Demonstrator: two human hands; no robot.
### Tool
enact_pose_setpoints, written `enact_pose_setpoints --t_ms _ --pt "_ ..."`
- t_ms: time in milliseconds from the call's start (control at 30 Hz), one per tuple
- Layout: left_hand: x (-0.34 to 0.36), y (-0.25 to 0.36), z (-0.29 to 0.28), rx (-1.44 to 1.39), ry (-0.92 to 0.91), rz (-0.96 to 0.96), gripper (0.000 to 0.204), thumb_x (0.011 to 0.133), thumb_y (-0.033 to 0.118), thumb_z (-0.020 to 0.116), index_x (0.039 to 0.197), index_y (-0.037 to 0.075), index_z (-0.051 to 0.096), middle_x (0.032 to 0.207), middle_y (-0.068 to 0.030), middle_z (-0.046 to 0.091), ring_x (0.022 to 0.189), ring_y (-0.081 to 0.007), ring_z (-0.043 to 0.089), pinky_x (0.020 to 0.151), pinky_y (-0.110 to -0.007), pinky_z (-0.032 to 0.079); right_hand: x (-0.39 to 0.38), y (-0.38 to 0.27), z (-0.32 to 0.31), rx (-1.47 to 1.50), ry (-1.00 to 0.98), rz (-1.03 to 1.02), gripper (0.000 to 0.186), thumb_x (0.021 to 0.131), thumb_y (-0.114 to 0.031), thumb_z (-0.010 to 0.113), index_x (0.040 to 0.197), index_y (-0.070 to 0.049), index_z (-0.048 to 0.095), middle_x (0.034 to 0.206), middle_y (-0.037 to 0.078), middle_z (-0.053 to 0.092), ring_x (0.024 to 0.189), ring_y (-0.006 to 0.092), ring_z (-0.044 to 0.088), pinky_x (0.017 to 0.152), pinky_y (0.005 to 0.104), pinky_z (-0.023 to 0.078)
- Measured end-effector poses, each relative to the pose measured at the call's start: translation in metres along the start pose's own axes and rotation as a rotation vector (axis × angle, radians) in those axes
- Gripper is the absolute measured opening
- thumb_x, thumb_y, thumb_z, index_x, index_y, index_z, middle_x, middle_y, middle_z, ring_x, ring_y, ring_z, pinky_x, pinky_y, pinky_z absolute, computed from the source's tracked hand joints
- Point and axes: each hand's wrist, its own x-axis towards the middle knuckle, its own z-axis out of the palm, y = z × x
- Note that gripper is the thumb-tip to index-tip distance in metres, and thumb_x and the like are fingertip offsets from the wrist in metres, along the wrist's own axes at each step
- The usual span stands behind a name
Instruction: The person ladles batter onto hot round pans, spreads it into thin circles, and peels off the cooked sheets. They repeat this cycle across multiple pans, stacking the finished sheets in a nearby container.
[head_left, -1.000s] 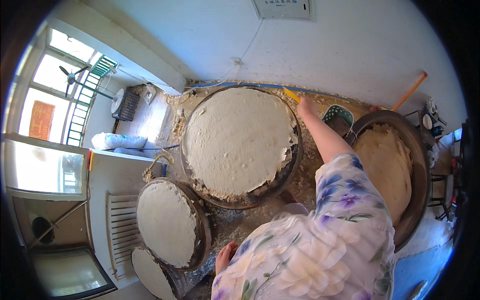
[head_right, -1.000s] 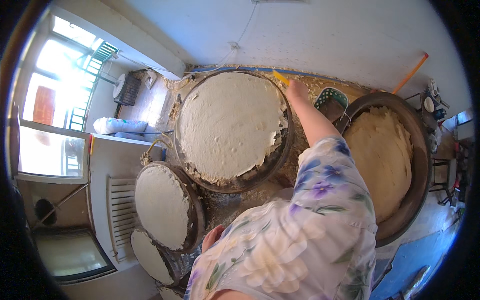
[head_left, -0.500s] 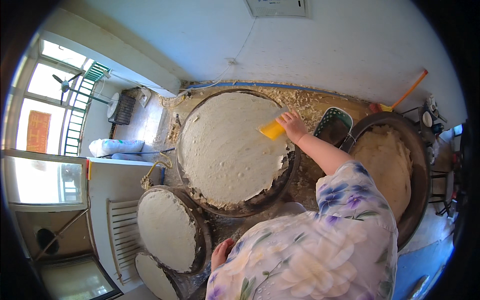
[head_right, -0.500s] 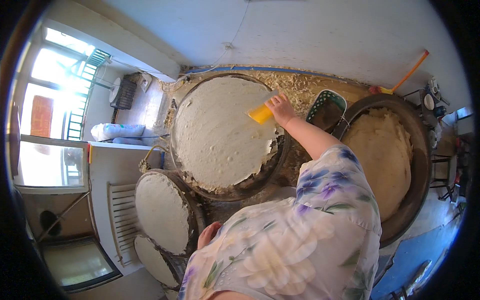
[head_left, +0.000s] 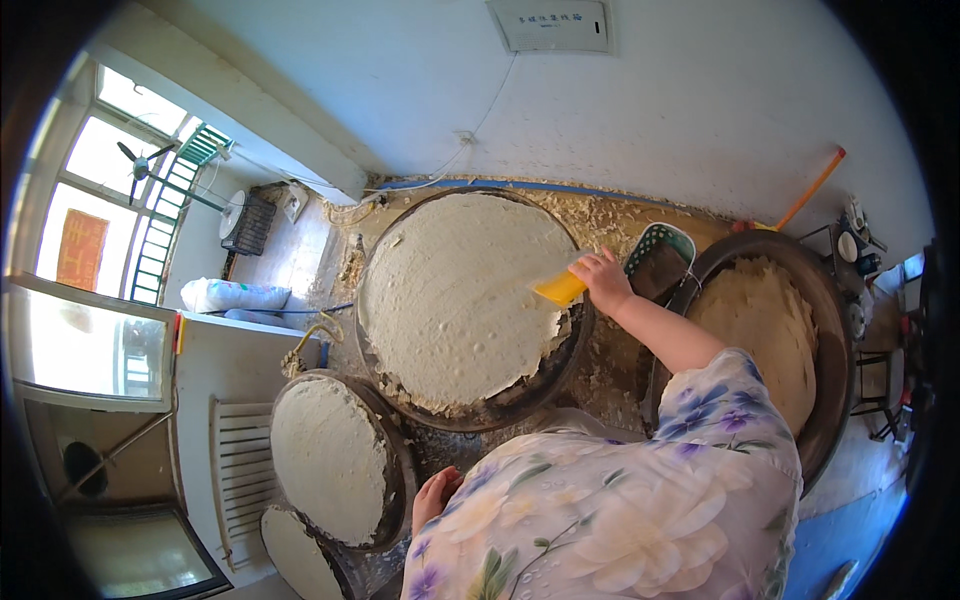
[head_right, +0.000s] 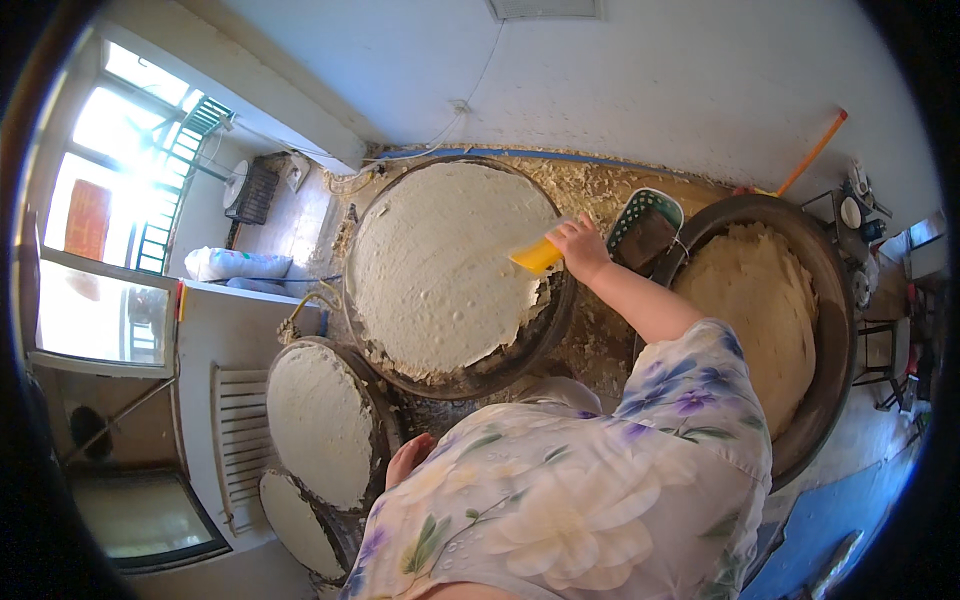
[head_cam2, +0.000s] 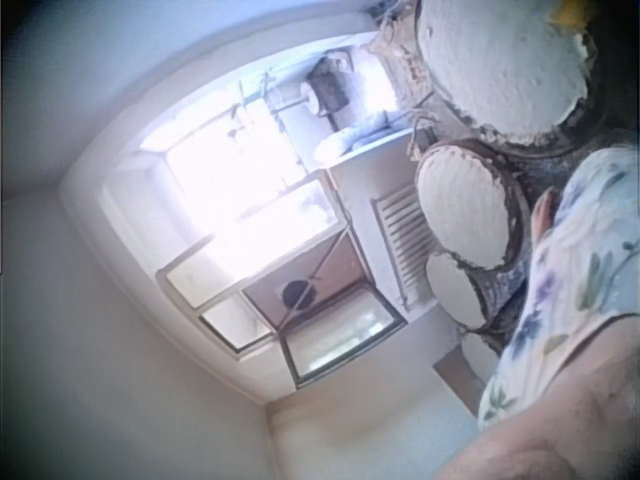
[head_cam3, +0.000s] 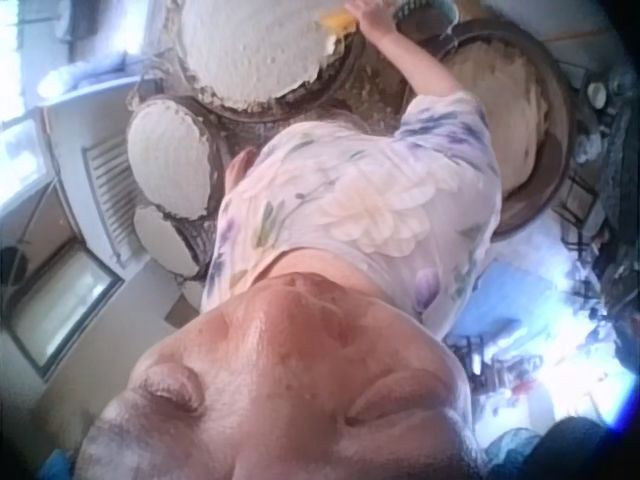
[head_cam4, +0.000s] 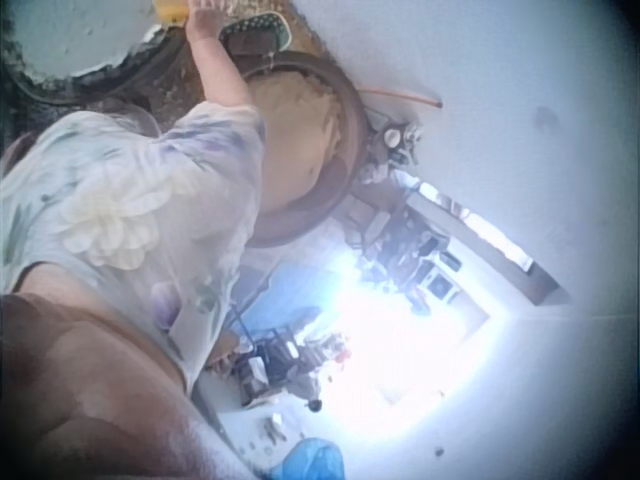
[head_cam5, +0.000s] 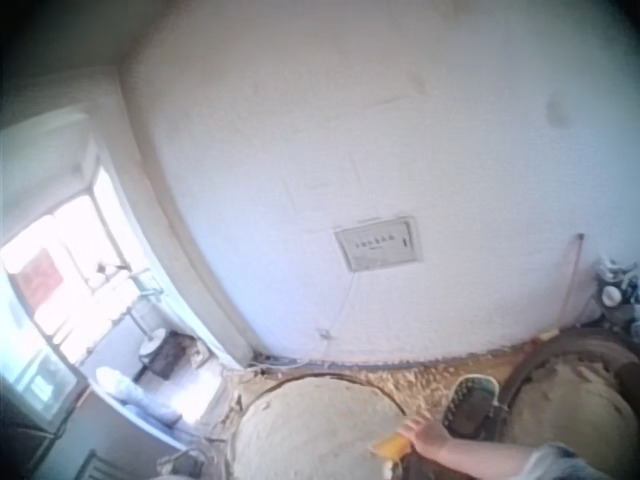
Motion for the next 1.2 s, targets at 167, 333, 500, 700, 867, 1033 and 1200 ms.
enact_pose_setpoints --t_ms 167,333,500,700,867,1033,1200 --pt "0.005 -0.008 0.012 0.016 0.004 -0.053 0.031 0.089 0.020 0.050 0.111 -0.002 0.053 0.104 -0.0095 0.058 0.094 -0.0190 0.057 0.082 -0.030 0.046 0.077 -0.004 0.012 -0.092 0.128 -0.160 0.031 0.079 -0.006 0.046 0.106 -0.013 0.059 0.106 0.009 0.056 0.110 0.0244 0.047 0.102 0.0451 0.026" --pt "0.004 -0.012 0.025 0.055 0.007 -0.092 0.031 0.089 0.021 0.050 0.110 -0.001 0.054 0.104 -0.0095 0.058 0.095 -0.0178 0.056 0.083 -0.029 0.045 0.129 0.010 0.038 -0.122 0.063 -0.090 0.032 0.078 -0.009 0.047 0.110 -0.012 0.055 0.111 0.010 0.054 0.110 0.0237 0.046 0.100 0.0398 0.029" --pt "0.001 -0.017 0.022 0.059 0.023 -0.100 0.030 0.089 0.021 0.049 0.109 0.000 0.055 0.103 -0.0092 0.059 0.092 -0.0172 0.057 0.081 -0.028 0.045 0.082 0.022 0.054 -0.078 0.059 -0.009 0.035 0.079 -0.004 0.046 0.113 -0.010 0.053 0.117 0.013 0.050 0.115 0.0265 0.043 0.096 0.0349 0.036" --pt "-0.001 -0.019 0.010 0.131 -0.035 0.012 0.028 0.089 0.020 0.050 0.107 0.000 0.056 0.102 -0.0091 0.059 0.091 -0.0169 0.057 0.081 -0.028 0.045 0.025 0.010 0.041 -0.133 0.049 0.014 0.031 0.079 -0.008 0.048 0.109 -0.006 0.053 0.112 0.013 0.053 0.111 0.0265 0.045 0.093 0.0364 0.038" --pt "-0.014 -0.030 -0.018 0.020 -0.059 0.069 0.029 0.089 0.021 0.051 0.108 0.000 0.055 0.100 -0.0085 0.060 0.091 -0.0180 0.058 0.080 -0.029 0.046 -0.027 -0.012 0.004 -0.044 -0.011 -0.032 0.033 0.074 -0.001 0.048 0.106 -0.003 0.055 0.109 0.014 0.054 0.107 0.0286 0.048 0.090 0.0366 0.040" --pt "-0.029 -0.050 -0.042 -0.105 -0.059 0.091 0.036 0.089 0.024 0.049 0.112 -0.002 0.052 0.107 -0.0121 0.057 0.098 -0.0195 0.055 0.085 -0.031 0.044 -0.108 -0.094 -0.006 0.057 0.052 -0.221 0.035 0.070 0.000 0.046 0.103 0.000 0.057 0.102 0.015 0.057 0.098 0.0295 0.053 0.087 0.0367 0.042" --pt "-0.036 -0.064 -0.058 -0.089 -0.104 0.115 0.033 0.088 0.023 0.051 0.111 -0.001 0.053 0.105 -0.0099 0.058 0.094 -0.0169 0.056 0.081 -0.028 0.046 -0.138 -0.180 0.024 -0.019 -0.006 -0.414 0.027 0.074 -0.009 0.046 0.098 -0.002 0.057 0.097 0.012 0.057 0.097 0.0262 0.052 0.086 0.0368 0.041"
